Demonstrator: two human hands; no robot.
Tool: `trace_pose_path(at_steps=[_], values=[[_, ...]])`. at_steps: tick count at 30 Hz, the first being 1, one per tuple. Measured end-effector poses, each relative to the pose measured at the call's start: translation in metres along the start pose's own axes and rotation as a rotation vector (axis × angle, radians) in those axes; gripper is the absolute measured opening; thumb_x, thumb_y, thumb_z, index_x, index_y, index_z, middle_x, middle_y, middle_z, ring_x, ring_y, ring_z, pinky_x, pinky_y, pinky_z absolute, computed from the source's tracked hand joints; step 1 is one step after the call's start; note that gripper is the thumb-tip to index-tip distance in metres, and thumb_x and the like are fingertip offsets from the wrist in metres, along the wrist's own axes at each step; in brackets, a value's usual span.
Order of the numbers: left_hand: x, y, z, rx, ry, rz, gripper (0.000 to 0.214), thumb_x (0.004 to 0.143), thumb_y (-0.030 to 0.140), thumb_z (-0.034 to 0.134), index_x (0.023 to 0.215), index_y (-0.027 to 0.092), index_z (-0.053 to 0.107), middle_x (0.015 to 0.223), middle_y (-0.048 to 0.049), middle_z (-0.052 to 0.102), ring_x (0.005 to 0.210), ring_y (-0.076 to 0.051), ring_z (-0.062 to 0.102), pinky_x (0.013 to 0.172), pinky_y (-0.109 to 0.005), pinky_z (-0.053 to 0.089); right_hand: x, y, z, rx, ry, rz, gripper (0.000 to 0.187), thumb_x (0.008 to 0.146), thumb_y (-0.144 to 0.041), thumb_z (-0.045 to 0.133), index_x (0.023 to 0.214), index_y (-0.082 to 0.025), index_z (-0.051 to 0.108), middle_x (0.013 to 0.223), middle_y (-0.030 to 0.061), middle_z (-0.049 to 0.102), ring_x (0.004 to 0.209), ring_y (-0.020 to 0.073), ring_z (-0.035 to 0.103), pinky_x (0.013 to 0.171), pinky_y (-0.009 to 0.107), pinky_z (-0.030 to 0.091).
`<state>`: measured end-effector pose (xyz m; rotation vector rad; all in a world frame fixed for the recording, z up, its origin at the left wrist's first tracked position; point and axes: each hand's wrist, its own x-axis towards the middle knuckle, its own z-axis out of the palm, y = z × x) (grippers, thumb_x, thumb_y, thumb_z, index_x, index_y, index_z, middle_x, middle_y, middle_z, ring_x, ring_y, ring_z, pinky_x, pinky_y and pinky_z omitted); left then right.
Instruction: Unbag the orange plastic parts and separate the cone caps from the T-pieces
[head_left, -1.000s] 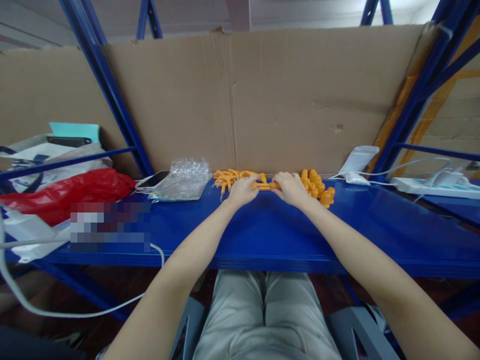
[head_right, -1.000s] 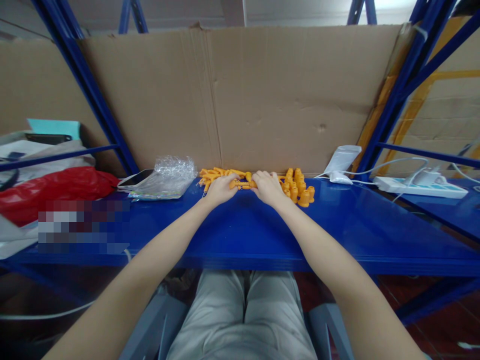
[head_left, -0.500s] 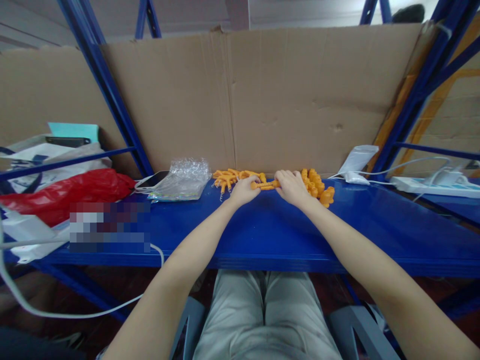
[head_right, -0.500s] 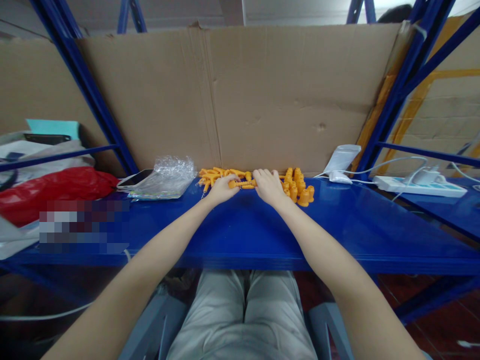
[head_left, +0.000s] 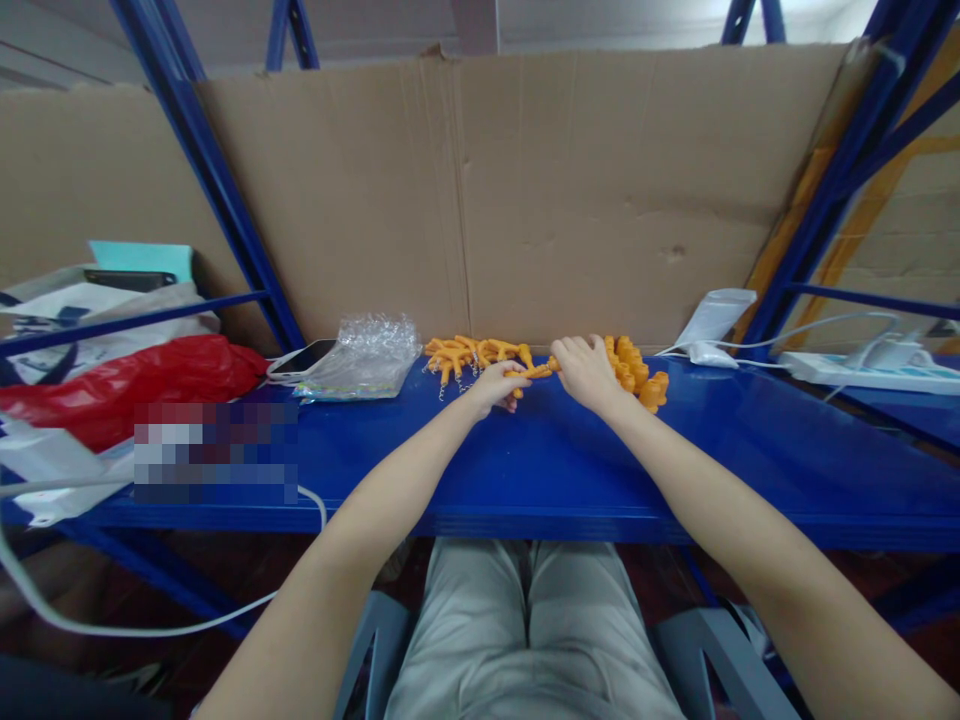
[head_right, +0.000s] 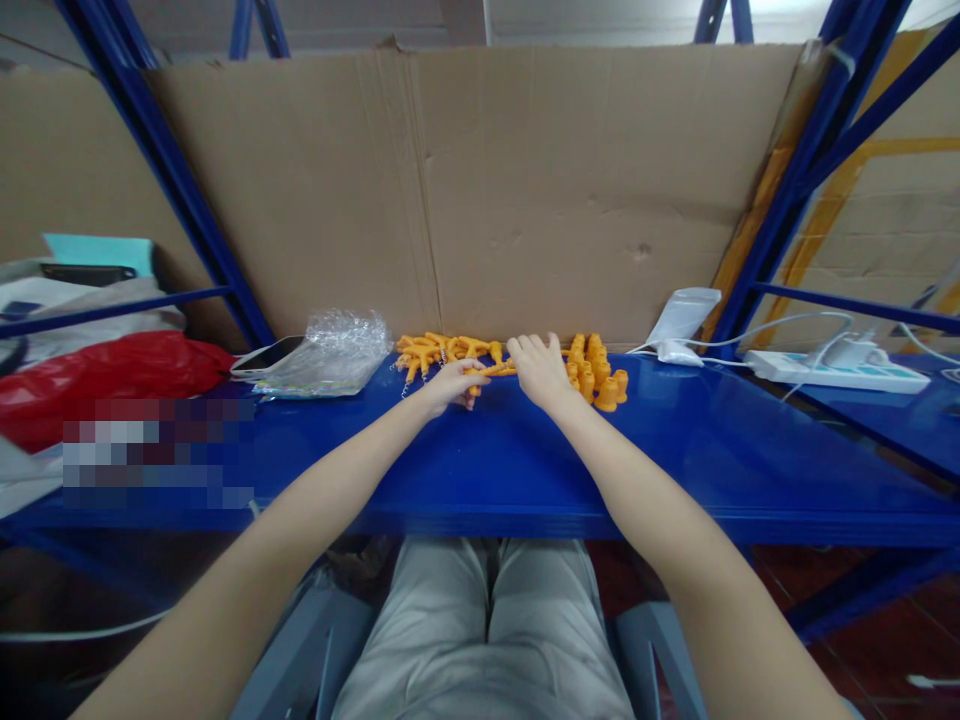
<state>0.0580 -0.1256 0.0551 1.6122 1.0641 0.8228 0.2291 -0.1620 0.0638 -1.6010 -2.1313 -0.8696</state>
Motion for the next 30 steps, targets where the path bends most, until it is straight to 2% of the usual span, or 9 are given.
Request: trace_pose_path(at_steps=[5, 11, 15, 19, 25, 30], values=[[0.002, 0.001, -0.002, -0.076, -0.039, -0.044, 0.012, 0.084, 0.009, 0.06, 0.086, 0.019, 0.054, 0.047, 0.0088, 0.052, 0.036, -0.007, 0.048, 0.043, -0.018, 0.041, 0.001, 0.0, -0.002, 0.0, 0.007, 0.004, 0.029, 0.09, -0.008, 0.036, 0.108, -0.014, 0.057, 0.103, 0.0177, 0.067, 0.103, 0.0307, 0.055, 0.1, 0.048, 0.027], [0.0, 0.005, -0.007, -0.193, -0.08, -0.058, 0.013, 0.084, 0.01, 0.057, 0.077, 0.019, 0.05, 0.051, 0.0075, 0.053, 0.04, -0.006, 0.047, 0.047, -0.018, 0.042, 0.004, 0.005, 0.002, 0.046, 0.075, -0.016, 0.03, 0.09, -0.007, 0.033, 0.105, -0.015, 0.057, 0.1, 0.0152, 0.067, 0.097, 0.0276, 0.056, 0.106, 0.046, 0.025], [0.002, 0.003, -0.013, -0.199, -0.053, -0.058, 0.014, 0.081, 0.01, 0.06, 0.076, 0.019, 0.05, 0.053, 0.0067, 0.053, 0.041, -0.006, 0.048, 0.047, -0.019, 0.043, 0.003, 0.016, 0.008, 0.061, 0.121, 0.03, 0.023, 0.088, -0.01, 0.04, 0.103, -0.016, 0.056, 0.1, 0.0145, 0.066, 0.097, 0.0277, 0.056, 0.106, 0.047, 0.027], [0.002, 0.003, -0.014, -0.176, -0.009, -0.043, 0.014, 0.08, 0.009, 0.06, 0.077, 0.019, 0.051, 0.053, 0.0072, 0.053, 0.04, -0.005, 0.047, 0.047, -0.018, 0.043, 0.001, 0.024, 0.008, 0.089, 0.188, 0.092, 0.014, 0.088, -0.019, 0.049, 0.1, -0.018, 0.057, 0.104, 0.0161, 0.065, 0.103, 0.0301, 0.055, 0.1, 0.048, 0.033], [0.002, 0.005, -0.014, -0.181, 0.11, -0.03, 0.013, 0.083, 0.009, 0.057, 0.077, 0.019, 0.05, 0.055, 0.0073, 0.056, 0.039, -0.004, 0.047, 0.045, -0.016, 0.042, 0.004, 0.035, 0.012, 0.224, 0.293, 0.269, 0.016, 0.086, -0.031, 0.056, 0.095, -0.018, 0.06, 0.103, 0.0164, 0.065, 0.101, 0.0316, 0.057, 0.083, 0.044, 0.042], [0.003, 0.005, -0.02, -0.22, 0.218, -0.036, 0.012, 0.083, 0.008, 0.055, 0.078, 0.019, 0.051, 0.054, 0.007, 0.056, 0.037, -0.004, 0.046, 0.044, -0.016, 0.041, 0.008, 0.045, 0.021, 0.488, 0.146, 0.453, 0.017, 0.08, -0.036, 0.06, 0.084, -0.02, 0.061, 0.084, 0.009, 0.069, 0.076, 0.0233, 0.062, 0.067, 0.035, 0.045]])
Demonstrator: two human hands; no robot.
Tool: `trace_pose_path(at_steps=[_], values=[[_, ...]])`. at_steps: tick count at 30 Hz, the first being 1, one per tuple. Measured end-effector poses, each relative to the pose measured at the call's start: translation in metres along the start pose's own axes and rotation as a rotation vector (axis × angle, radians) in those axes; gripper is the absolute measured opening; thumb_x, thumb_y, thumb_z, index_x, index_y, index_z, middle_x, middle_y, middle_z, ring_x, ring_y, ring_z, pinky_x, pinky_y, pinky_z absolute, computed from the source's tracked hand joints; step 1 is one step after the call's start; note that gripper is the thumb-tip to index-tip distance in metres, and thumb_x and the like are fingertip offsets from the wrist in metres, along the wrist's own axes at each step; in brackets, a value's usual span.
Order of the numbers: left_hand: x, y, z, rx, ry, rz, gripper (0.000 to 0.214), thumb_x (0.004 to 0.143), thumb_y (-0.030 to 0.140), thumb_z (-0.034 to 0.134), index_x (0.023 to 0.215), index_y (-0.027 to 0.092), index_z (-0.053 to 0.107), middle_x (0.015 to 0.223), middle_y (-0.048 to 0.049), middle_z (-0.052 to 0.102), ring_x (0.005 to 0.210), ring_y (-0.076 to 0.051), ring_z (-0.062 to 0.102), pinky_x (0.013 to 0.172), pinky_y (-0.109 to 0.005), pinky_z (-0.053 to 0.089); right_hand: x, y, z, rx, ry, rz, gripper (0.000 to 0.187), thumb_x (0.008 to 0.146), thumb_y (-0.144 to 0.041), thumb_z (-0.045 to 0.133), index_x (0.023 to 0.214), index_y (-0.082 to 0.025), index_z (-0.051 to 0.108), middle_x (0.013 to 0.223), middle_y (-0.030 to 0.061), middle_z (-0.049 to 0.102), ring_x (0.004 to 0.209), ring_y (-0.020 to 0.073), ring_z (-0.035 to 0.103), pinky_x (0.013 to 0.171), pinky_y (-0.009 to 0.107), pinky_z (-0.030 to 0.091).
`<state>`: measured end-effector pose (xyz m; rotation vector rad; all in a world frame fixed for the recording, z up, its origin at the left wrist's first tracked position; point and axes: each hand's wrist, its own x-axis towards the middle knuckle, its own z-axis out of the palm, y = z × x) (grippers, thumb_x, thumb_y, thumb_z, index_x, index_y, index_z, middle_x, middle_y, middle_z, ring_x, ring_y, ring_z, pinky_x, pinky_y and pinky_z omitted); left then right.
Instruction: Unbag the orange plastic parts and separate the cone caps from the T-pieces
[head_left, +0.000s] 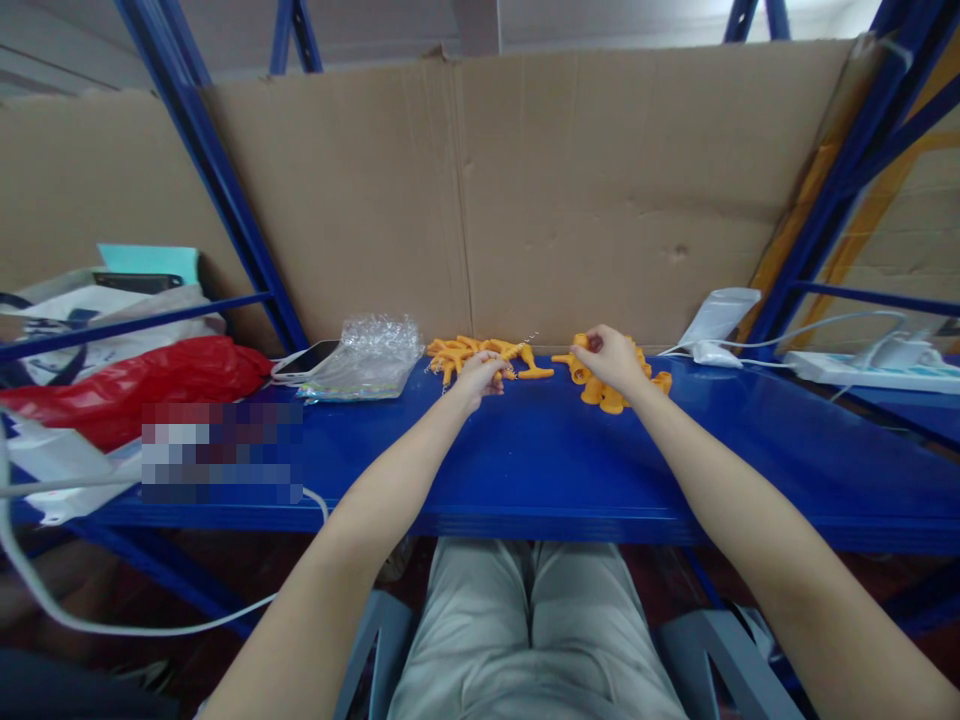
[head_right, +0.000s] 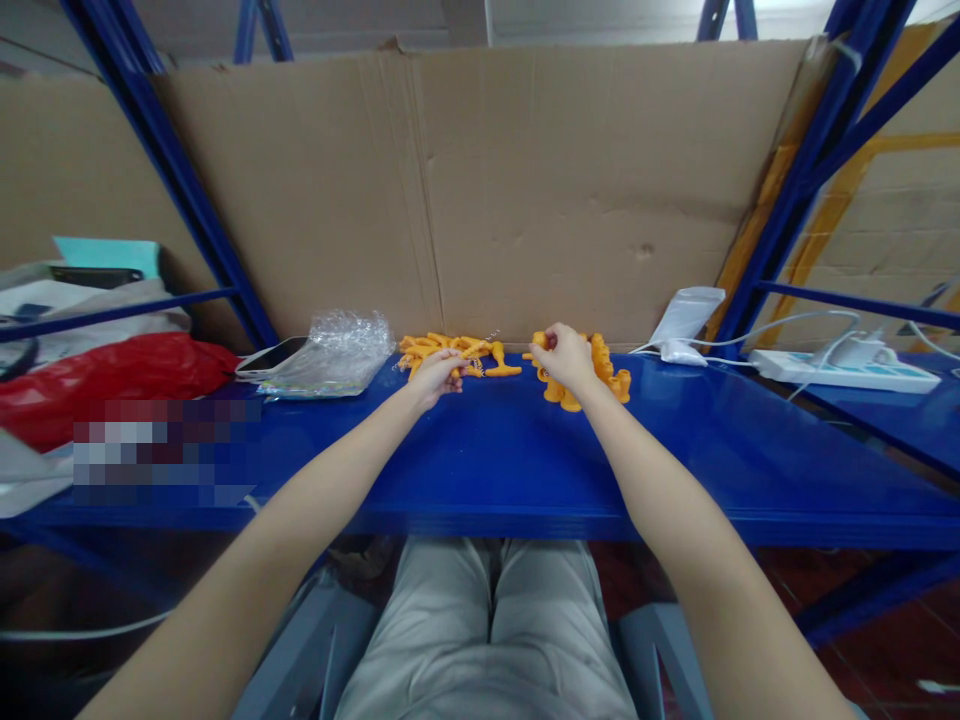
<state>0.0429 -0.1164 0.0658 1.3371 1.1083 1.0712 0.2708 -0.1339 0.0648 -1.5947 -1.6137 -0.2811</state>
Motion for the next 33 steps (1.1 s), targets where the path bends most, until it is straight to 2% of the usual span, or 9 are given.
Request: trace_pose_path(at_steps=[6, 10, 17, 21, 26, 29, 33], values=[[-0.002, 0.0, 0.001, -0.023, 0.009, 0.025, 0.011, 0.083, 0.008, 0.054, 0.082, 0.019, 0.051, 0.051, 0.0082, 0.054, 0.036, -0.004, 0.046, 0.043, -0.015, 0.04, -0.005, 0.001, 0.002, -0.023, -0.11, -0.035, 0.016, 0.076, -0.035, 0.063, 0.083, -0.021, 0.061, 0.079, 0.0062, 0.072, 0.076, 0.0228, 0.066, 0.071, 0.037, 0.048], [-0.002, -0.001, 0.003, -0.006, 0.019, 0.035, 0.016, 0.08, 0.004, 0.056, 0.077, 0.019, 0.049, 0.051, 0.0085, 0.053, 0.035, -0.005, 0.045, 0.043, -0.016, 0.04, -0.008, -0.003, 0.003, -0.028, -0.164, -0.014, 0.018, 0.079, -0.037, 0.062, 0.087, -0.021, 0.061, 0.083, 0.0065, 0.073, 0.08, 0.0228, 0.068, 0.077, 0.04, 0.05], [-0.002, -0.001, 0.004, 0.008, 0.014, 0.035, 0.018, 0.082, 0.003, 0.055, 0.075, 0.019, 0.048, 0.051, 0.0085, 0.054, 0.035, -0.005, 0.045, 0.043, -0.017, 0.039, -0.013, -0.008, 0.002, -0.088, -0.311, -0.004, 0.027, 0.081, -0.028, 0.06, 0.107, -0.023, 0.065, 0.09, 0.0049, 0.075, 0.088, 0.0235, 0.07, 0.079, 0.036, 0.05], [-0.002, -0.002, 0.005, 0.009, -0.009, 0.046, 0.019, 0.084, 0.004, 0.053, 0.073, 0.019, 0.048, 0.05, 0.0084, 0.053, 0.034, -0.005, 0.045, 0.042, -0.017, 0.038, -0.011, -0.007, 0.001, -0.228, -0.407, 0.014, 0.02, 0.078, -0.029, 0.064, 0.096, -0.023, 0.065, 0.09, 0.003, 0.075, 0.088, 0.0224, 0.069, 0.08, 0.033, 0.048], [-0.001, -0.003, 0.006, 0.025, -0.017, 0.055, 0.018, 0.085, 0.006, 0.054, 0.074, 0.019, 0.049, 0.051, 0.0081, 0.053, 0.035, -0.005, 0.045, 0.042, -0.017, 0.038, -0.008, -0.001, 0.003, -0.316, -0.495, -0.011, 0.02, 0.079, -0.035, 0.068, 0.091, -0.021, 0.061, 0.092, 0.0051, 0.074, 0.083, 0.0216, 0.067, 0.074, 0.031, 0.046], [-0.001, -0.003, 0.006, 0.047, -0.01, 0.048, 0.015, 0.085, 0.006, 0.054, 0.076, 0.019, 0.05, 0.054, 0.0071, 0.055, 0.036, -0.005, 0.045, 0.044, -0.018, 0.039, -0.006, 0.007, 0.003, -0.329, -0.518, -0.043, 0.022, 0.081, -0.038, 0.068, 0.091, -0.021, 0.06, 0.092, 0.007, 0.073, 0.084, 0.022, 0.066, 0.074, 0.031, 0.044], [-0.001, -0.004, 0.005, 0.051, -0.012, 0.065, 0.014, 0.082, 0.007, 0.055, 0.076, 0.019, 0.051, 0.056, 0.0061, 0.056, 0.036, -0.005, 0.045, 0.042, -0.018, 0.039, -0.004, 0.015, 0.002, -0.292, -0.524, -0.084, 0.017, 0.082, -0.03, 0.068, 0.092, -0.019, 0.06, 0.101, 0.011, 0.073, 0.087, 0.0205, 0.065, 0.074, 0.029, 0.043]])
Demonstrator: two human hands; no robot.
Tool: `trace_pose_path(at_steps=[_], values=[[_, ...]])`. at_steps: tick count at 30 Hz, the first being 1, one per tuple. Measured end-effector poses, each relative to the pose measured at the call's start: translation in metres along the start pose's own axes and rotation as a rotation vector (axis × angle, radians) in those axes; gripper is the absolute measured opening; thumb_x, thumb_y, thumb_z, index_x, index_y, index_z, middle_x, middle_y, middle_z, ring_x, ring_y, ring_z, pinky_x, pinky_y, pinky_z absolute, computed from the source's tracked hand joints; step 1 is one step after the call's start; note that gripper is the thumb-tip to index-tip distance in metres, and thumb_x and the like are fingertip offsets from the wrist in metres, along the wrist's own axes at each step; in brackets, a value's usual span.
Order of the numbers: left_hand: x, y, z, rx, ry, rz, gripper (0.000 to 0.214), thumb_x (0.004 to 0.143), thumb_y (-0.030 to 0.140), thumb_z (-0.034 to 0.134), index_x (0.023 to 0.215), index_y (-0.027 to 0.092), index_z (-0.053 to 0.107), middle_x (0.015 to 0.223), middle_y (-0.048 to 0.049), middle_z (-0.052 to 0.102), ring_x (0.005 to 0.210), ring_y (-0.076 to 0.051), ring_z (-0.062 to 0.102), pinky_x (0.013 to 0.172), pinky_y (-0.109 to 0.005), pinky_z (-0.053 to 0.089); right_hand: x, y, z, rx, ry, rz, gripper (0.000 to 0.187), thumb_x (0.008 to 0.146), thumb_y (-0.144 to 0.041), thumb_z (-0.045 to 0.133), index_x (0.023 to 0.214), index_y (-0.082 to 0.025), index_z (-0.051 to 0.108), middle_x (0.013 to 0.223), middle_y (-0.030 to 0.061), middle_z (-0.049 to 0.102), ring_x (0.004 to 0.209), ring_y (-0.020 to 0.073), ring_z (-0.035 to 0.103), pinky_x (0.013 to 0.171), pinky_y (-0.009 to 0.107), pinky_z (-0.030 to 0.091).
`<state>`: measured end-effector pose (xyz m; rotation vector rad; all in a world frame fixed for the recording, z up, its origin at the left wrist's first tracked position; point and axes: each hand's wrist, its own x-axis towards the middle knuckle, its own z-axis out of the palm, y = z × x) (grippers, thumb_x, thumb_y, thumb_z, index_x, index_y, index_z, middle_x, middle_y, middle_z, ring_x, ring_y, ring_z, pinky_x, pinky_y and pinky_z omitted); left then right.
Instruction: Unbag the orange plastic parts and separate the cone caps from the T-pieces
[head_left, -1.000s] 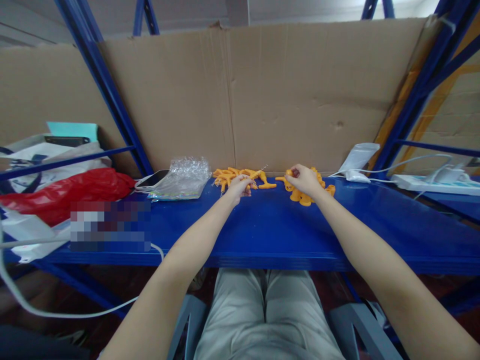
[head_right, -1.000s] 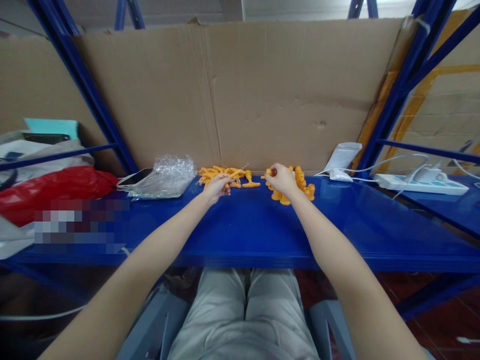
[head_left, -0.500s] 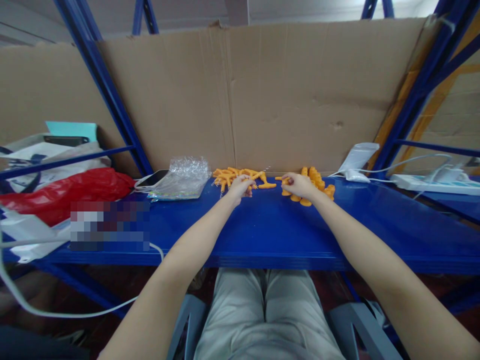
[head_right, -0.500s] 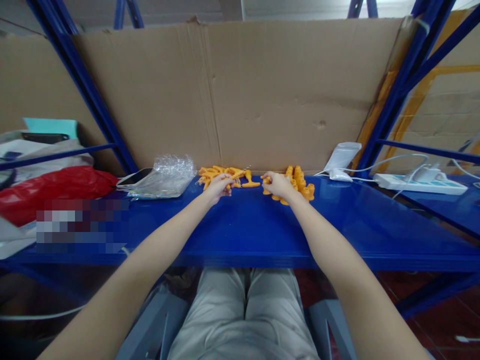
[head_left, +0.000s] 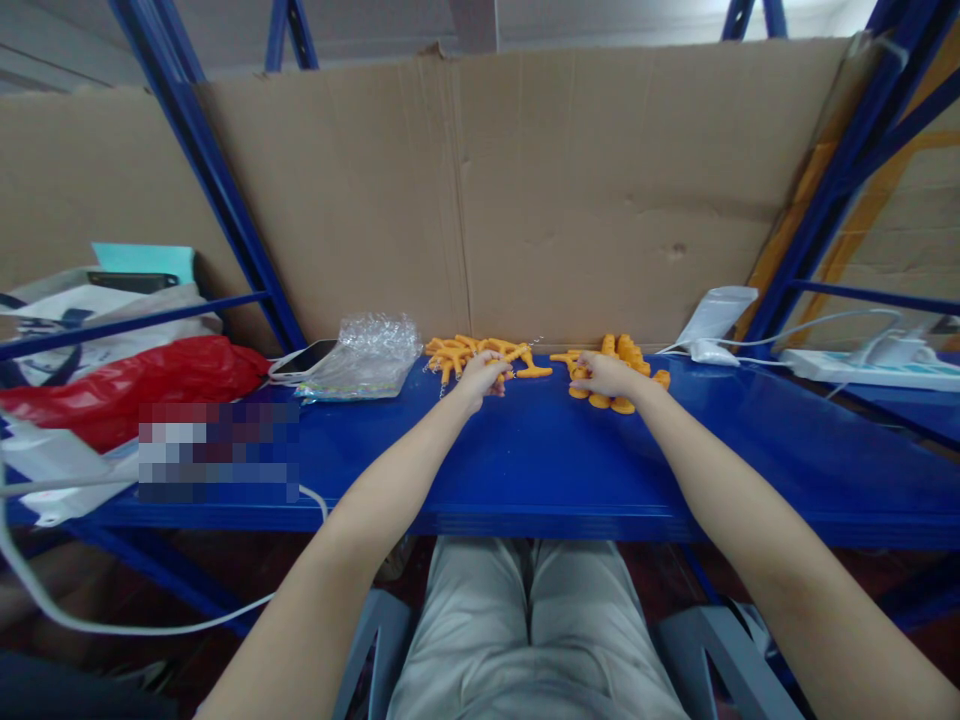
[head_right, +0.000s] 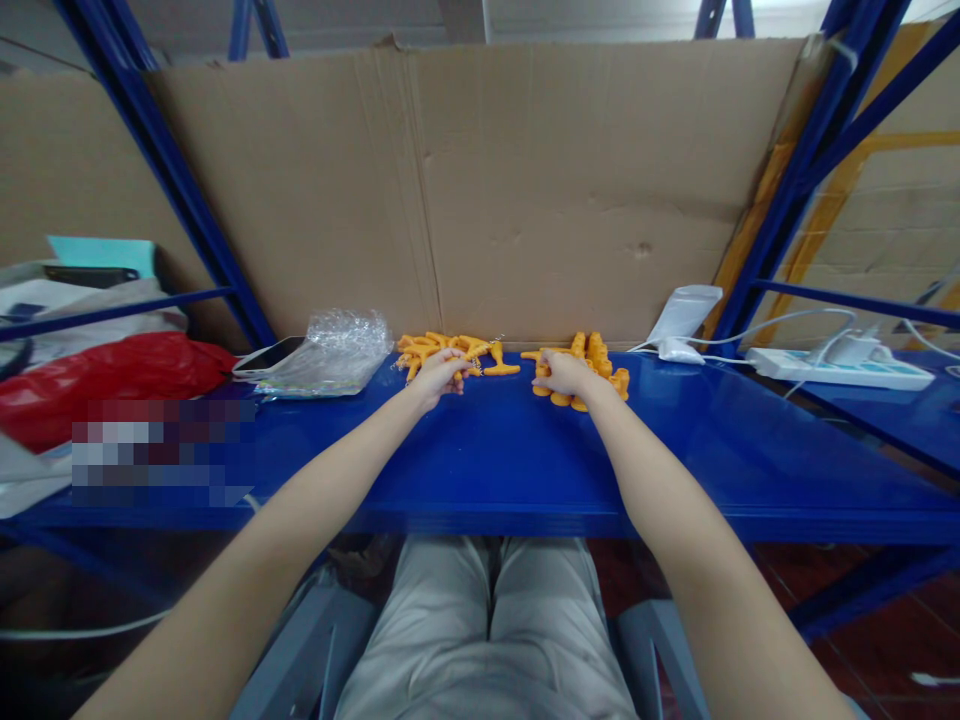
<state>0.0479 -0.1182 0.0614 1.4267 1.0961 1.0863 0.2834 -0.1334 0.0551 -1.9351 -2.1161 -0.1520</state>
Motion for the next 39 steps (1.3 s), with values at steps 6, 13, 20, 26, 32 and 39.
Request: trace_pose_path(at_steps=[6, 13, 20, 26, 32, 39], values=[[0.001, -0.002, 0.0, 0.013, -0.003, 0.019, 0.017, 0.082, 0.004, 0.055, 0.075, 0.019, 0.048, 0.051, 0.0083, 0.052, 0.035, -0.004, 0.044, 0.041, -0.016, 0.037, -0.006, -0.003, -0.011, 0.008, -0.081, 0.079, 0.019, 0.08, -0.029, 0.066, 0.097, -0.02, 0.063, 0.096, 0.0089, 0.073, 0.081, 0.021, 0.066, 0.069, 0.028, 0.043], [0.001, -0.002, 0.0, 0.038, -0.006, 0.03, 0.021, 0.081, 0.001, 0.055, 0.074, 0.019, 0.047, 0.051, 0.0086, 0.052, 0.035, -0.005, 0.045, 0.042, -0.018, 0.037, -0.013, -0.009, -0.019, -0.041, -0.163, 0.047, 0.023, 0.084, -0.024, 0.057, 0.101, -0.02, 0.071, 0.108, 0.0101, 0.073, 0.095, 0.026, 0.067, 0.081, 0.035, 0.047], [0.0, -0.001, 0.002, 0.106, 0.005, 0.045, 0.019, 0.081, 0.003, 0.056, 0.075, 0.019, 0.047, 0.052, 0.008, 0.052, 0.036, -0.005, 0.045, 0.042, -0.017, 0.036, -0.007, -0.006, -0.01, -0.124, -0.133, 0.023, 0.032, 0.09, -0.043, 0.054, 0.109, -0.025, 0.073, 0.113, 0.0108, 0.072, 0.109, 0.0335, 0.063, 0.094, 0.047, 0.045], [0.003, -0.008, 0.001, 0.284, 0.032, 0.169, 0.014, 0.078, 0.006, 0.058, 0.078, 0.019, 0.052, 0.05, 0.0076, 0.048, 0.038, -0.007, 0.043, 0.044, -0.018, 0.036, -0.002, -0.005, -0.001, -0.149, -0.088, -0.029, 0.031, 0.084, -0.041, 0.064, 0.108, -0.024, 0.071, 0.115, 0.0135, 0.071, 0.111, 0.0357, 0.062, 0.093, 0.058, 0.044], [0.01, -0.015, -0.004, 0.482, 0.051, 0.389, 0.018, 0.07, 0.004, 0.059, 0.079, 0.019, 0.061, 0.074, 0.0, 0.063, 0.073, -0.016, 0.061, 0.072, -0.027, 0.051, -0.01, -0.019, -0.011, -0.142, 0.029, -0.077, 0.033, 0.089, -0.034, 0.059, 0.116, -0.019, 0.067, 0.124, 0.0167, 0.067, 0.12, 0.0353, 0.058, 0.098, 0.053, 0.042], [0.02, -0.017, -0.008, 0.701, 0.023, 0.598, 0.023, 0.07, 0.0, 0.053, 0.08, 0.018, 0.063, 0.09, -0.0042, 0.067, 0.095, -0.02, 0.061, 0.095, -0.035, 0.046, -0.016, -0.049, -0.01, 0.009, 0.127, -0.279, 0.034, 0.095, -0.026, 0.05, 0.125, -0.016, 0.063, 0.128, 0.0149, 0.065, 0.122, 0.0289, 0.058, 0.103, 0.046, 0.04]])
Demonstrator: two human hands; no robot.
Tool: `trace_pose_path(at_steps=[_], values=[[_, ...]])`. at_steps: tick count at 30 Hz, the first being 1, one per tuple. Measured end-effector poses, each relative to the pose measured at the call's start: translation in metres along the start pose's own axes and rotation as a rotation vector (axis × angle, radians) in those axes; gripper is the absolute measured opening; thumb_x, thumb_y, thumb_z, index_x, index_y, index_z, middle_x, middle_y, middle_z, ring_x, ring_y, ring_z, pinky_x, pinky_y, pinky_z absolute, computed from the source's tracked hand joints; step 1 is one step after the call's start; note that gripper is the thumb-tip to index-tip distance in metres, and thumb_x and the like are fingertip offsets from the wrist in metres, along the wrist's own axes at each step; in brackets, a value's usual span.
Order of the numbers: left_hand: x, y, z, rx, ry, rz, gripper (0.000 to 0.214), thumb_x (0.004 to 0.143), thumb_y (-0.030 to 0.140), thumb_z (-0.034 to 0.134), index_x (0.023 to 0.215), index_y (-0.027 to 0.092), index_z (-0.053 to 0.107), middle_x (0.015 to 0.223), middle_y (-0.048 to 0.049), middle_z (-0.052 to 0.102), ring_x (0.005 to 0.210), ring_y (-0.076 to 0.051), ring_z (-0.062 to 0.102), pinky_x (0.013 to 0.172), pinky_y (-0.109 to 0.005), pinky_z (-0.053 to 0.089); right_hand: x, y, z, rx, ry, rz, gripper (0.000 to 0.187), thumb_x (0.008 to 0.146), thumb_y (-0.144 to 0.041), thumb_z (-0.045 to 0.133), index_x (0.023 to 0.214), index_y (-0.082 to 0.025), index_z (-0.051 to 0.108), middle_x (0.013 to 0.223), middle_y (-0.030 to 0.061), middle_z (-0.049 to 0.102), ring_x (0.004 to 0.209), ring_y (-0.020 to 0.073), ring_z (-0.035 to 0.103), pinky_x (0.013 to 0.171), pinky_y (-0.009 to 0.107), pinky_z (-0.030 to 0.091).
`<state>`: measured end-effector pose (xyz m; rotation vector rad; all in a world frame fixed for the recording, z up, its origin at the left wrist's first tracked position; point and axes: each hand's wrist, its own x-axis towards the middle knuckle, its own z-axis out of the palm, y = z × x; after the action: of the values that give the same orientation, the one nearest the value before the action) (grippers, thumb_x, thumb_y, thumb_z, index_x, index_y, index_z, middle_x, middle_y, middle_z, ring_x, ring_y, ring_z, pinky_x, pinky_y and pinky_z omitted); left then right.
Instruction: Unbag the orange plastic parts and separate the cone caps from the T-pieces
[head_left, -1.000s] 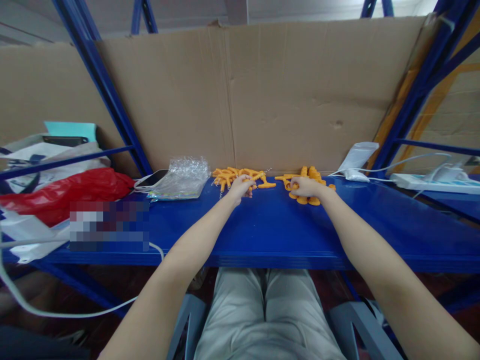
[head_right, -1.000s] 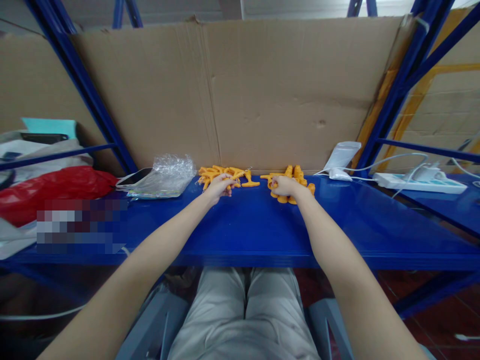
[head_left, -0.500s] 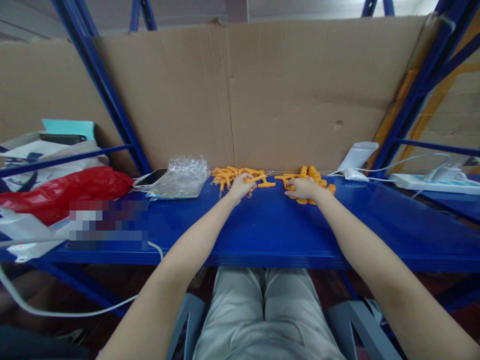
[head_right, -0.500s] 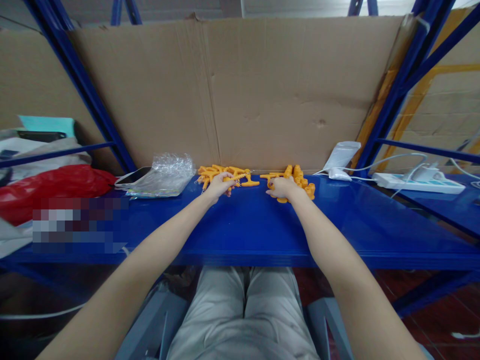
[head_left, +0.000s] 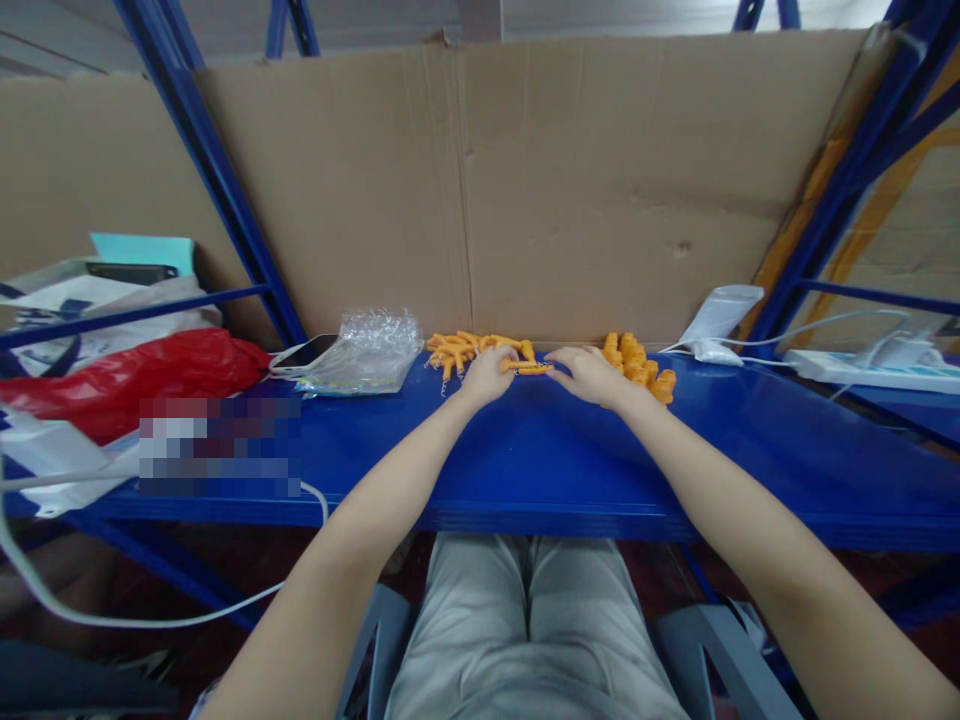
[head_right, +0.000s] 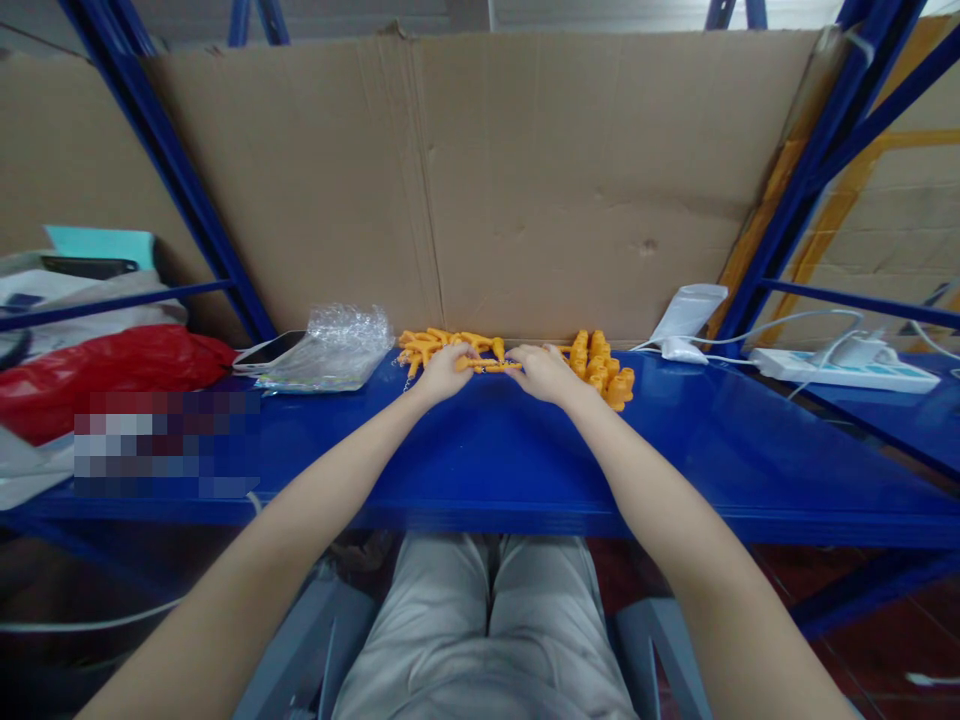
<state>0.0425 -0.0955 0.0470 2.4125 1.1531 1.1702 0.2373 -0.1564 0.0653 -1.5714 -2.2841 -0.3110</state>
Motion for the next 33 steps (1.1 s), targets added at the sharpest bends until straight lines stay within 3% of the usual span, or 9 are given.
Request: trace_pose_path(at_steps=[5, 11, 15, 18, 22, 26, 29, 33], values=[[-0.001, -0.004, 0.001, 0.044, -0.039, 0.136, 0.03, 0.066, -0.004, 0.049, 0.081, 0.018, 0.064, 0.091, -0.0043, 0.065, 0.096, -0.02, 0.059, 0.096, -0.038, 0.047, -0.001, -0.011, 0.009, 0.03, -0.006, -0.07, 0.027, 0.093, -0.026, 0.053, 0.114, -0.017, 0.067, 0.114, 0.0122, 0.071, 0.108, 0.026, 0.064, 0.092, 0.037, 0.044], [-0.002, -0.003, 0.004, -0.002, -0.068, 0.252, 0.036, 0.064, -0.005, 0.048, 0.082, 0.019, 0.067, 0.098, -0.005, 0.061, 0.103, -0.019, 0.058, 0.1, -0.039, 0.045, 0.003, -0.014, 0.02, 0.203, -0.015, -0.027, 0.018, 0.088, -0.022, 0.058, 0.102, -0.019, 0.07, 0.091, 0.0063, 0.073, 0.082, 0.0188, 0.066, 0.072, 0.027, 0.044], [-0.002, 0.003, 0.005, -0.027, -0.002, 0.236, 0.035, 0.068, -0.003, 0.048, 0.088, 0.019, 0.067, 0.105, -0.0053, 0.061, 0.109, -0.019, 0.058, 0.104, -0.037, 0.042, 0.005, -0.013, 0.025, 0.338, -0.013, -0.004, 0.008, 0.086, -0.018, 0.058, 0.084, -0.017, 0.066, 0.077, 0.0033, 0.07, 0.069, 0.0149, 0.062, 0.065, 0.024, 0.042], [-0.003, 0.007, 0.003, -0.046, 0.102, 0.194, 0.043, 0.07, -0.002, 0.05, 0.106, 0.019, 0.062, 0.116, -0.0069, 0.06, 0.116, -0.021, 0.055, 0.106, -0.038, 0.04, 0.006, -0.01, 0.027, 0.45, 0.028, 0.075, 0.01, 0.084, -0.02, 0.059, 0.074, -0.018, 0.059, 0.07, 0.0014, 0.067, 0.062, 0.0133, 0.06, 0.061, 0.023, 0.043], [-0.006, 0.015, -0.001, -0.054, 0.158, 0.06, 0.041, 0.074, 0.002, 0.054, 0.112, 0.017, 0.053, 0.117, -0.0097, 0.06, 0.105, -0.019, 0.059, 0.097, -0.034, 0.044, 0.008, -0.006, 0.028, 0.682, 0.024, 0.232, 0.015, 0.084, -0.019, 0.059, 0.071, -0.02, 0.052, 0.059, -0.0028, 0.061, 0.048, 0.0105, 0.055, 0.052, 0.022, 0.045], [-0.009, 0.021, -0.003, -0.027, 0.094, 0.0, 0.023, 0.078, 0.011, 0.06, 0.098, 0.018, 0.053, 0.099, -0.005, 0.063, 0.082, -0.016, 0.06, 0.081, -0.03, 0.046, 0.008, -0.006, 0.027, 0.872, 0.023, 0.321, 0.019, 0.084, -0.016, 0.062, 0.068, -0.019, 0.051, 0.052, -0.0042, 0.058, 0.039, 0.0079, 0.051, 0.044, 0.019, 0.042], [-0.012, 0.025, -0.003, -0.041, -0.025, 0.037, 0.008, 0.079, 0.018, 0.063, 0.083, 0.019, 0.056, 0.083, -0.0012, 0.064, 0.07, -0.013, 0.056, 0.072, -0.026, 0.044, 0.007, -0.008, 0.025, 0.991, 0.058, 0.352, 0.021, 0.084, -0.019, 0.064, 0.066, -0.018, 0.052, 0.053, -0.003, 0.06, 0.039, 0.0073, 0.052, 0.043, 0.018, 0.042], [-0.016, 0.031, 0.004, -0.118, -0.234, 0.123, 0.014, 0.082, 0.022, 0.063, 0.069, 0.018, 0.061, 0.063, 0.0018, 0.061, 0.06, -0.011, 0.054, 0.063, -0.022, 0.042, 0.008, -0.013, 0.023, 1.123, 0.104, 0.429, 0.021, 0.083, -0.019, 0.067, 0.068, -0.019, 0.051, 0.055, -0.0029, 0.063, 0.043, 0.0085, 0.056, 0.049, 0.02, 0.048]])
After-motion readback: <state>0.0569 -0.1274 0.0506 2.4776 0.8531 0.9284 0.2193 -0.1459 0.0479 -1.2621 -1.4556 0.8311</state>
